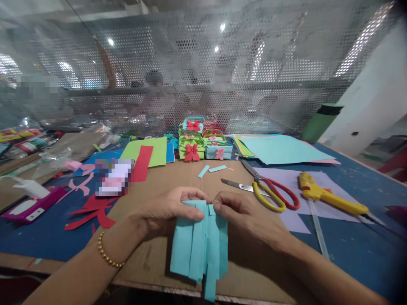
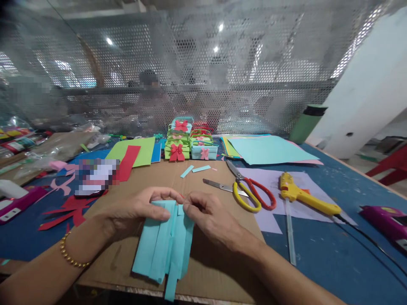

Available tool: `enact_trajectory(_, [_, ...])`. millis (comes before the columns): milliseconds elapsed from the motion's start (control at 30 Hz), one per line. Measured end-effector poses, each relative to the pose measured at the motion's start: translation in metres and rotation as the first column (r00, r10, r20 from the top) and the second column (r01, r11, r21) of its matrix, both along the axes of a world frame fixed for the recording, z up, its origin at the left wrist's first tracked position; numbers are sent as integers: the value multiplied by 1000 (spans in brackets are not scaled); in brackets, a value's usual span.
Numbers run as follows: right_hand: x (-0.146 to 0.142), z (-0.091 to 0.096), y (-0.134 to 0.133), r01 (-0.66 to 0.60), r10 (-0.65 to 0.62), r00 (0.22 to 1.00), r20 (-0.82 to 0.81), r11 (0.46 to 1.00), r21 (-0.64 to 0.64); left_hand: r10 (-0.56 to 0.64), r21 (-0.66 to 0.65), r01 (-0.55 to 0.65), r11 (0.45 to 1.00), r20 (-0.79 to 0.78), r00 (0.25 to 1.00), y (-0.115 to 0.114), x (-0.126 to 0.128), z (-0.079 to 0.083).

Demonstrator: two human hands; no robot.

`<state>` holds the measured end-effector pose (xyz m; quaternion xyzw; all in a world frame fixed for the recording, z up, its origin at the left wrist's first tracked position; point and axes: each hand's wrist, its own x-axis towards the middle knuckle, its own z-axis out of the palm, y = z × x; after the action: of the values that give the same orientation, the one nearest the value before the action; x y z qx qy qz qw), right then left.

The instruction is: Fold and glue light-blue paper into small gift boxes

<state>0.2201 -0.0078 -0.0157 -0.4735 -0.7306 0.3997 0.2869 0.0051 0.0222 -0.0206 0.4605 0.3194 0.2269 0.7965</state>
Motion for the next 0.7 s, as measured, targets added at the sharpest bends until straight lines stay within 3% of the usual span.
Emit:
enact_trajectory(100, [5, -8, 4, 109, -105, 990, -99, 993, 36, 98, 5, -99, 995, 69, 993, 1, 7, 1])
enact_trajectory(233, [7, -16, 7, 167, -158, 971, -182, 985, 35, 69, -27, -66, 997, 91, 993, -1, 13, -5])
enact_trajectory(367, [3, -9, 4, 148, -143, 988, -66, 986, 76, 170, -31, -171, 985, -23, 985, -2, 16, -11])
enact_trajectory(467, [0, -2, 0, 139, -145, 989, 15, 972, 190, 240, 8, -240, 971, -64, 969, -1, 17, -11])
enact_trajectory(600, [0, -2, -3, 131, -180, 979, 91, 910, 393, 266, 80, -261, 962, -60, 962, 0, 18, -12])
enact_trajectory(700, [0, -5, -2, 135, -207, 970, 130, 896, 422, 275, 136, -259, 956, -117, 954, 0, 17, -12])
